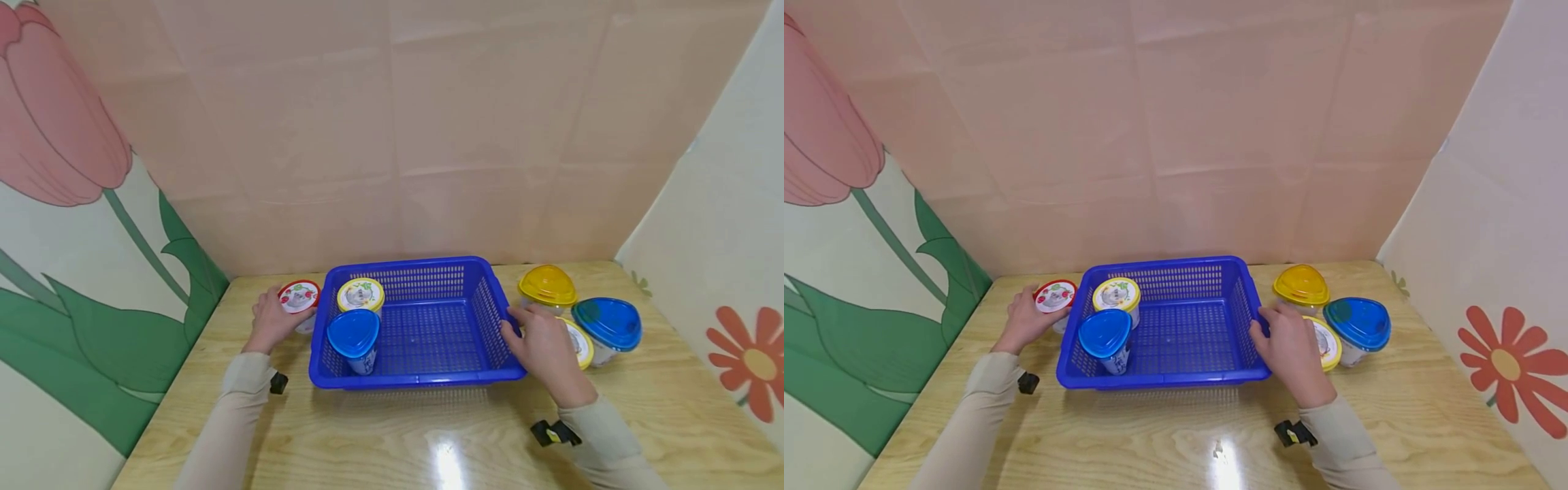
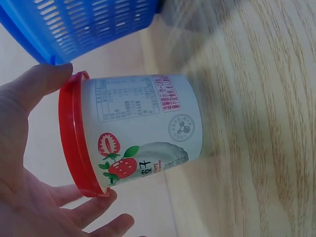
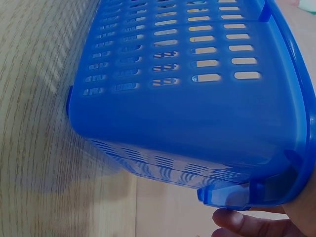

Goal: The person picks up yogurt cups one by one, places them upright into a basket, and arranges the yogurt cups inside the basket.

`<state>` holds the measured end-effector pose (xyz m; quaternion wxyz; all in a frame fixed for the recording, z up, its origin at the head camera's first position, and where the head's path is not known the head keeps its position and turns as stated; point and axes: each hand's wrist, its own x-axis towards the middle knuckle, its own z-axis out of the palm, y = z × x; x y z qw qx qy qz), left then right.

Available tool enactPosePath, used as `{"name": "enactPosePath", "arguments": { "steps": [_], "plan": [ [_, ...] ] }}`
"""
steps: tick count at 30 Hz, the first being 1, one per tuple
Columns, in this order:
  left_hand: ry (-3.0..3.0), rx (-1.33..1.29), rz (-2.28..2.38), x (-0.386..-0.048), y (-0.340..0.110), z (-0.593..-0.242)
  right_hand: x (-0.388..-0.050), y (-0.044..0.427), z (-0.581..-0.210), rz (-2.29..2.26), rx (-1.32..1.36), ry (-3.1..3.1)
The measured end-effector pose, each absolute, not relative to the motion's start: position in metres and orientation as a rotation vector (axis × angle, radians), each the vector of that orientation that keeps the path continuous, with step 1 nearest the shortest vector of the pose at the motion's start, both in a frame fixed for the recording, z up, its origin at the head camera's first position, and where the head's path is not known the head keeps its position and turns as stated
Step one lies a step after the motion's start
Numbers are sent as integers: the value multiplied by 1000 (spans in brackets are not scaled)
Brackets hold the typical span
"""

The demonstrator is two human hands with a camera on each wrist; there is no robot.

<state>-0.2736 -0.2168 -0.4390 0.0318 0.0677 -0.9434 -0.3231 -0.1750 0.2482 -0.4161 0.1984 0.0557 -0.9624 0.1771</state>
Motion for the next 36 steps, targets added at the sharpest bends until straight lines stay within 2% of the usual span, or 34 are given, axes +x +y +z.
{"name": "enactPosePath", "arguments": {
  "steps": [36],
  "plan": [
    [-2948, 277, -994, -279, -218, -442, -173, 245, -412, 510, 131, -2714]
  ]
}}
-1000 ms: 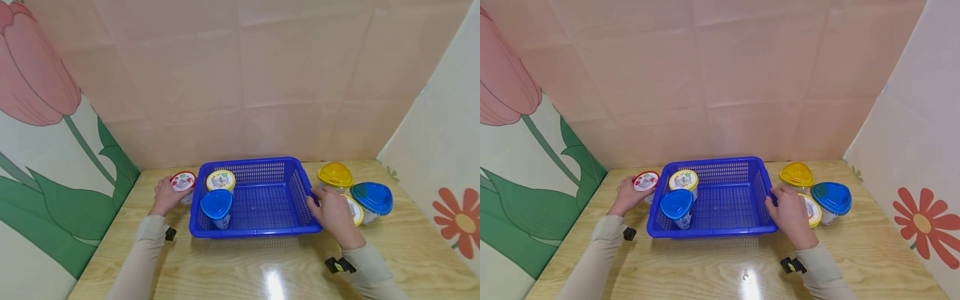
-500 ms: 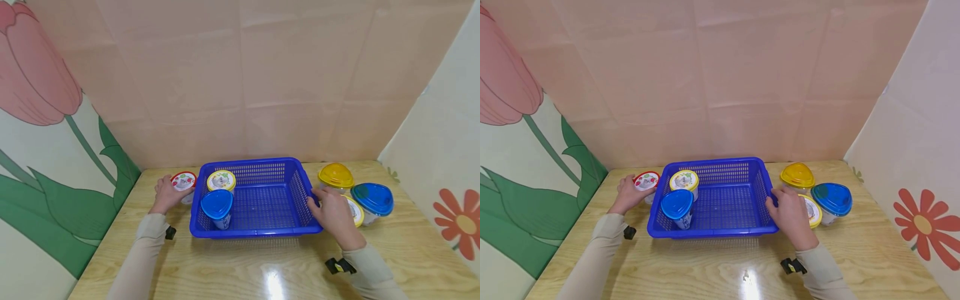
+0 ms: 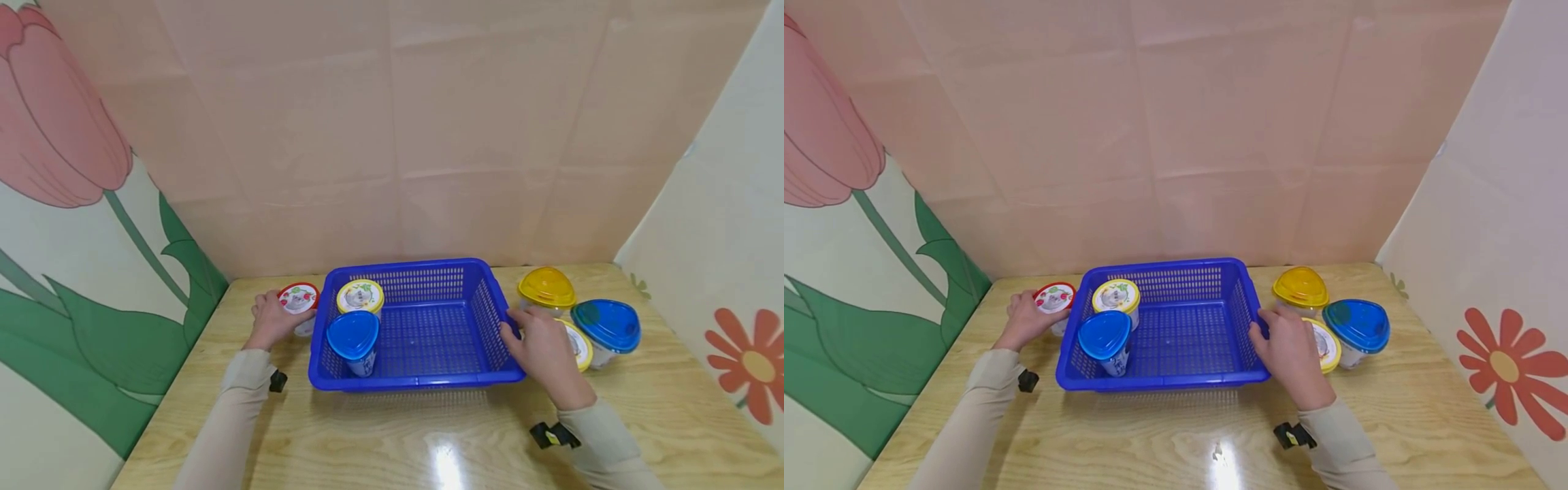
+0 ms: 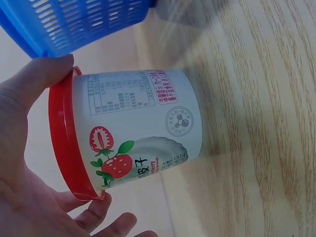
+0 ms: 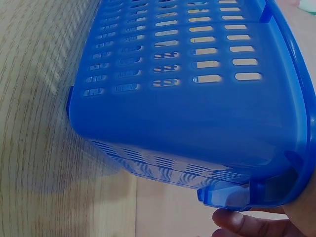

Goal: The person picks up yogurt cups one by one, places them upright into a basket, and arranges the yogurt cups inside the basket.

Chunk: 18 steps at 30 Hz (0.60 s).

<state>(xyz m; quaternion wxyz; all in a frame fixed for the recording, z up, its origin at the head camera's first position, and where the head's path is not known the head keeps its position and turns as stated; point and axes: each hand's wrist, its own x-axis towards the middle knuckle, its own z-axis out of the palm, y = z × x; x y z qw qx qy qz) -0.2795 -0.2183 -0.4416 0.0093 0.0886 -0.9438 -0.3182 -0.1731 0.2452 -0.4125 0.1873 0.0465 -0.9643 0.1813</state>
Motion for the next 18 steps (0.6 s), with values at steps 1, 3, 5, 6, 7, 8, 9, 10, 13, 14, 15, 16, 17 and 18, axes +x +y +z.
{"name": "enactPosePath", "arguments": {
  "steps": [1, 3, 5, 6, 7, 8, 9, 10, 13, 14, 15, 16, 17, 18],
  "plan": [
    [-2946, 279, -995, -279, -218, -441, -173, 245, -412, 511, 129, -2716],
    [-2944, 284, -997, -279, -218, -440, -173, 245, -412, 511, 128, -2717],
    [-2945, 284, -993, -278, -217, -438, -174, 245, -412, 510, 128, -2715],
    [-2945, 284, -991, -278, -217, -438, -174, 245, -412, 509, 129, -2713],
    [-2943, 287, -993, -278, -217, -438, -174, 245, -412, 510, 129, -2713],
    [-2941, 287, -994, -278, -217, -437, -174, 245, -412, 509, 130, -2711],
    [-2939, 289, -997, -277, -217, -437, -174, 245, -412, 510, 131, -2711],
    [-2936, 290, -1000, -277, -217, -438, -174, 245, -412, 511, 132, -2710],
    [-2929, 300, -1005, -277, -218, -439, -173, 245, -412, 514, 134, -2713],
    [-2926, 305, -1008, -277, -219, -440, -173, 246, -412, 515, 136, -2713],
    [-2923, 308, -1011, -277, -219, -441, -173, 246, -412, 516, 136, -2714],
    [-2922, 309, -1012, -277, -220, -442, -173, 246, -412, 516, 137, -2714],
    [-2922, 307, -1008, -277, -221, -442, -173, 246, -412, 516, 136, -2716],
    [-2920, 305, -1008, -277, -221, -443, -173, 246, -412, 518, 134, -2718]
  ]
}}
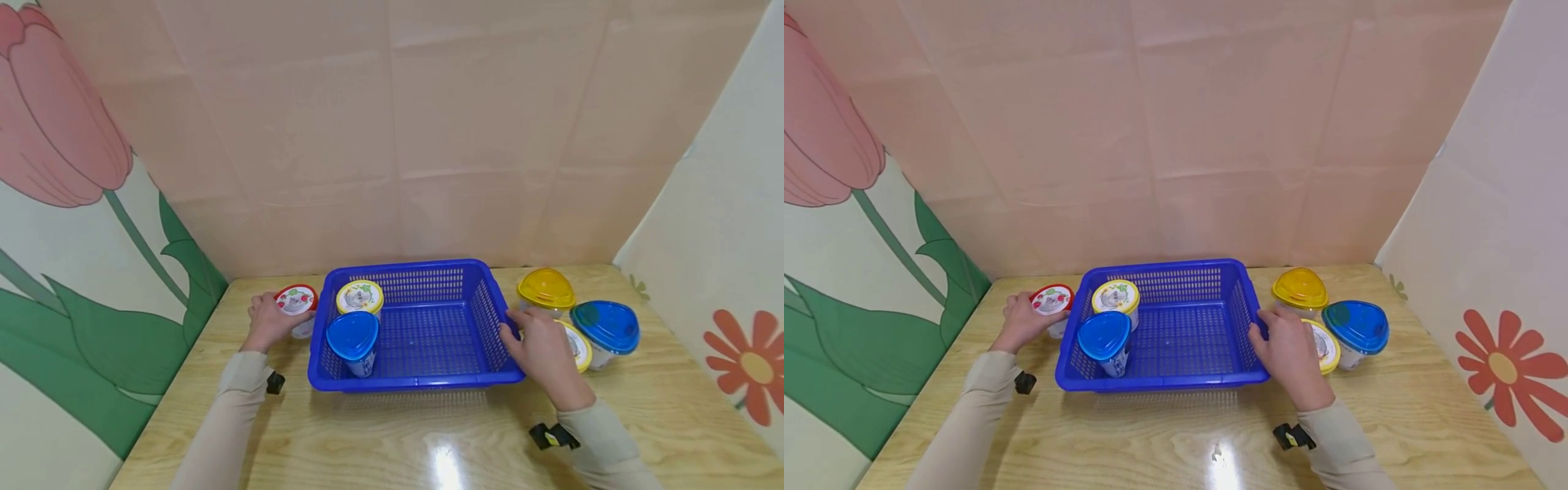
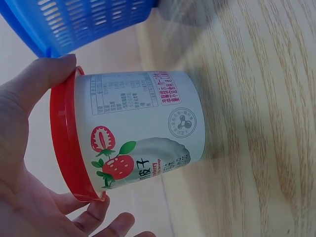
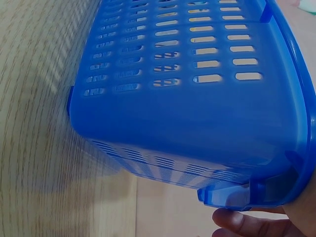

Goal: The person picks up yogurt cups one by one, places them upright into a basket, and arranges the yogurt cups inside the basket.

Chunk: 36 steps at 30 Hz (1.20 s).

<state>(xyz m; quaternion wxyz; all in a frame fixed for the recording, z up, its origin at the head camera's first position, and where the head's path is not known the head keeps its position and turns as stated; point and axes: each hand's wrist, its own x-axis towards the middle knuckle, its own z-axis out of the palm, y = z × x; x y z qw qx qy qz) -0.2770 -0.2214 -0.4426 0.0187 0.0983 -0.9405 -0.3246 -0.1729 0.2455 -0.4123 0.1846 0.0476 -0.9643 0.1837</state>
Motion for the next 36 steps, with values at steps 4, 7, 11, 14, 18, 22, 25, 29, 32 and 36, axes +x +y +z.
{"name": "enactPosePath", "arguments": {
  "steps": [4, 7, 11, 14, 18, 22, 25, 29, 32, 36],
  "plan": [
    [-2915, 290, -1002, -276, -224, -444, -173, 245, -413, 518, 126, -2728],
    [-2910, 277, -1000, -274, -225, -444, -173, 245, -413, 513, 127, -2729],
    [-2905, 282, -1000, -273, -226, -444, -173, 245, -414, 503, 138, -2722],
    [-2902, 297, -1010, -273, -226, -444, -173, 245, -415, 496, 139, -2723],
    [-2909, 295, -1010, -273, -227, -443, -173, 245, -415, 492, 137, -2730],
    [-2915, 290, -1000, -272, -227, -442, -173, 244, -415, 490, 136, -2732],
    [-2909, 284, -999, -271, -227, -440, -174, 244, -414, 489, 136, -2730],
    [-2898, 275, -994, -270, -227, -437, -174, 245, -414, 479, 144, -2717],
    [-2894, 274, -995, -270, -226, -435, -174, 245, -414, 465, 155, -2704],
    [-2887, 280, -1004, -270, -225, -433, -174, 246, -414, 445, 160, -2699]
  ]
}}
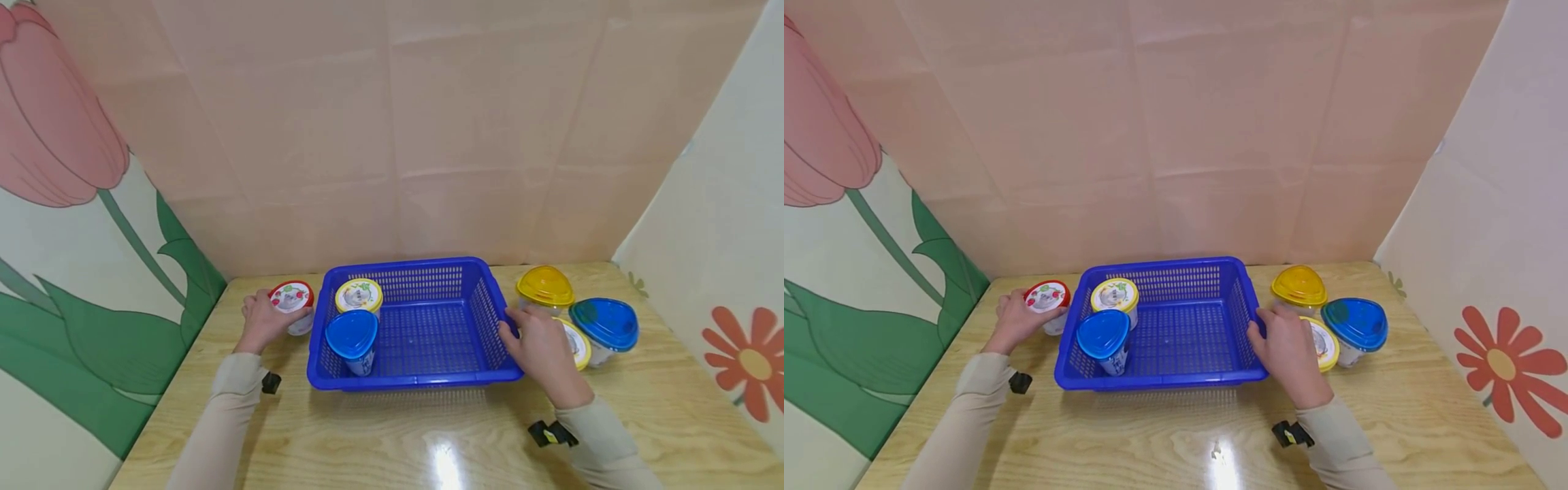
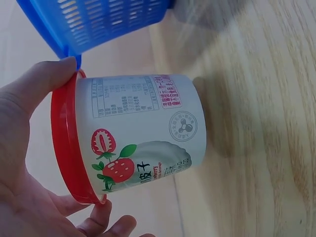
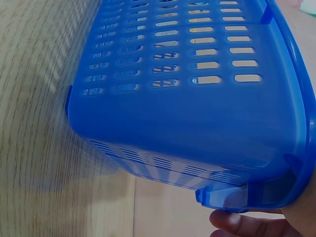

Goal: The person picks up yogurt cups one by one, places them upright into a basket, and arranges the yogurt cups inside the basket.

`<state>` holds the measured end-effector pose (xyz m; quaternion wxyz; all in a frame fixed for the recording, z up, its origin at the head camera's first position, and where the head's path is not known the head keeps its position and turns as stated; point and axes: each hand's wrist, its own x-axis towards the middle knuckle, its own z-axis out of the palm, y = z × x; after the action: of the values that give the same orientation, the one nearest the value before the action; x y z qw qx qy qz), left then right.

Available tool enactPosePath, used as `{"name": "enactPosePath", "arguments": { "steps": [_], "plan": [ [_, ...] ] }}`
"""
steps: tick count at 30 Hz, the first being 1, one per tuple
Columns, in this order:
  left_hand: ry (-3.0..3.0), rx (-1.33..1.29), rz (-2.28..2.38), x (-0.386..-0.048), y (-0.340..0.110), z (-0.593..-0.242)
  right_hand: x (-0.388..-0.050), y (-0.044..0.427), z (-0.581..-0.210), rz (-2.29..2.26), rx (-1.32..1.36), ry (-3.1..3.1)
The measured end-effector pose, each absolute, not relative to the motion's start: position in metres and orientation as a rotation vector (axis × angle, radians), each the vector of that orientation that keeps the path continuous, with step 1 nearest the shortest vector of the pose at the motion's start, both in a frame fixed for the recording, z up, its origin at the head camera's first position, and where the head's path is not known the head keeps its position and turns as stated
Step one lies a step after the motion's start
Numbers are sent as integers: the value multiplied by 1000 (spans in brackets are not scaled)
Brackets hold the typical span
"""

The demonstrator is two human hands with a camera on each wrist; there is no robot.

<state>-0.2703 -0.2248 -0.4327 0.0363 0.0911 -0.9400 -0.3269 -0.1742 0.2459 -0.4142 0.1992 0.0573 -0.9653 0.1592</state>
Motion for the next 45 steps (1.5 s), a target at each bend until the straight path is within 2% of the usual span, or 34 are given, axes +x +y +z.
{"name": "enactPosePath", "arguments": {
  "steps": [45],
  "plan": [
    [-2783, 233, -1024, -258, -218, -410, -174, 246, -417, 423, 202, -2663]
  ]
}}
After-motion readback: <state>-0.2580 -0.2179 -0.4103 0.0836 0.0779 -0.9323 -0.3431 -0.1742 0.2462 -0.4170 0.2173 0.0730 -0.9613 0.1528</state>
